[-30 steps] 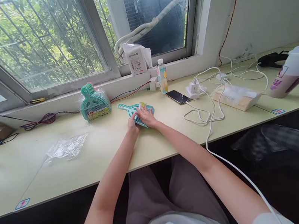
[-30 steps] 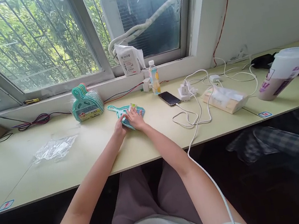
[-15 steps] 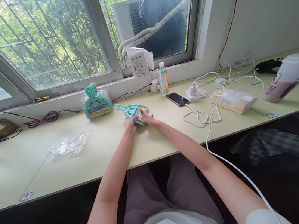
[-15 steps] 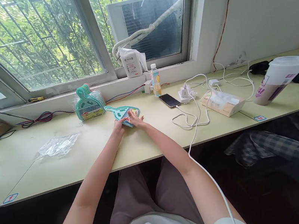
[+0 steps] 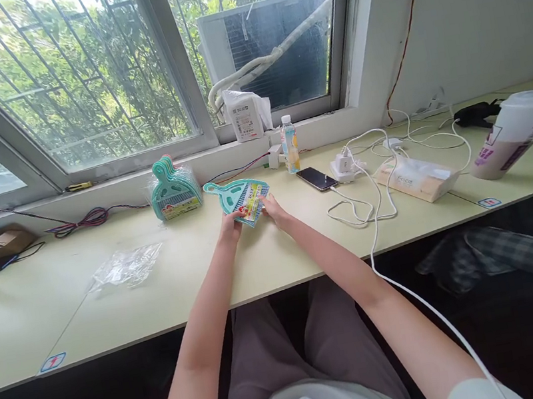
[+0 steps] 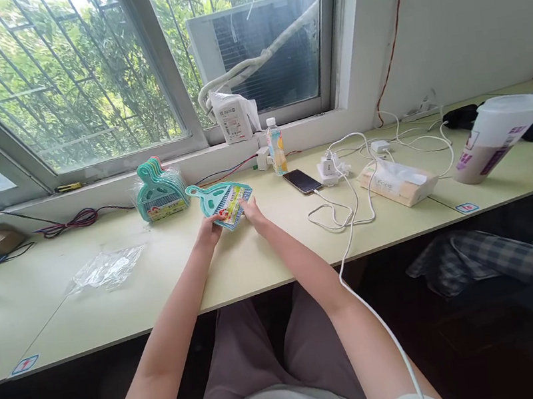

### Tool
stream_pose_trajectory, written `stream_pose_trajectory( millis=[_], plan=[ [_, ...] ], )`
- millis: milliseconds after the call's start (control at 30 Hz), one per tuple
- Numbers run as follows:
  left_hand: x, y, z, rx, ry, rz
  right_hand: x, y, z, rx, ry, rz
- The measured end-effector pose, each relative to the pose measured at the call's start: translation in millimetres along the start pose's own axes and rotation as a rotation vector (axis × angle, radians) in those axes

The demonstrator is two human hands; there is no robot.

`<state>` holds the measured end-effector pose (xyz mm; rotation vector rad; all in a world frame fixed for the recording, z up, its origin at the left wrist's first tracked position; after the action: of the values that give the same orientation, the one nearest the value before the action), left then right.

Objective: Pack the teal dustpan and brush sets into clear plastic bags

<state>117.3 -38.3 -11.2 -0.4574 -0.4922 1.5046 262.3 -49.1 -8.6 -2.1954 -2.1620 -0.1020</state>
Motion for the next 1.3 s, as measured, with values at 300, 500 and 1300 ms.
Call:
stream_pose_trajectory(
  millis=[300,500,1300],
  plan=[
    [-5.8,-1.2,12.3,-0.031,-0.027,-0.049,-10.7,-17.2,-5.5,0.347,-0.115,-0.184],
    [-8.0,-5.3,16.4,-0.038,-0.059,-0.105,-8.6,-15.8,-4.7,0.298,-0.101,-0.202],
    [-11.7,60.8,68.0,0.797,-0.136,0.504,3.8,14.8,1.2,0.343,-0.035,0.029]
  ],
)
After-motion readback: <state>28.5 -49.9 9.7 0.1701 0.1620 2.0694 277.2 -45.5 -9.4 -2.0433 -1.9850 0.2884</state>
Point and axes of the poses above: each hand's wrist, its own x-axis towards the middle knuckle, its own y-axis out of the back of the hand, z = x × y, the point moved 8 cm from there along x, towards the middle knuckle, and after that the axes turned 4 degrees about -x, right-handed, at the moved point
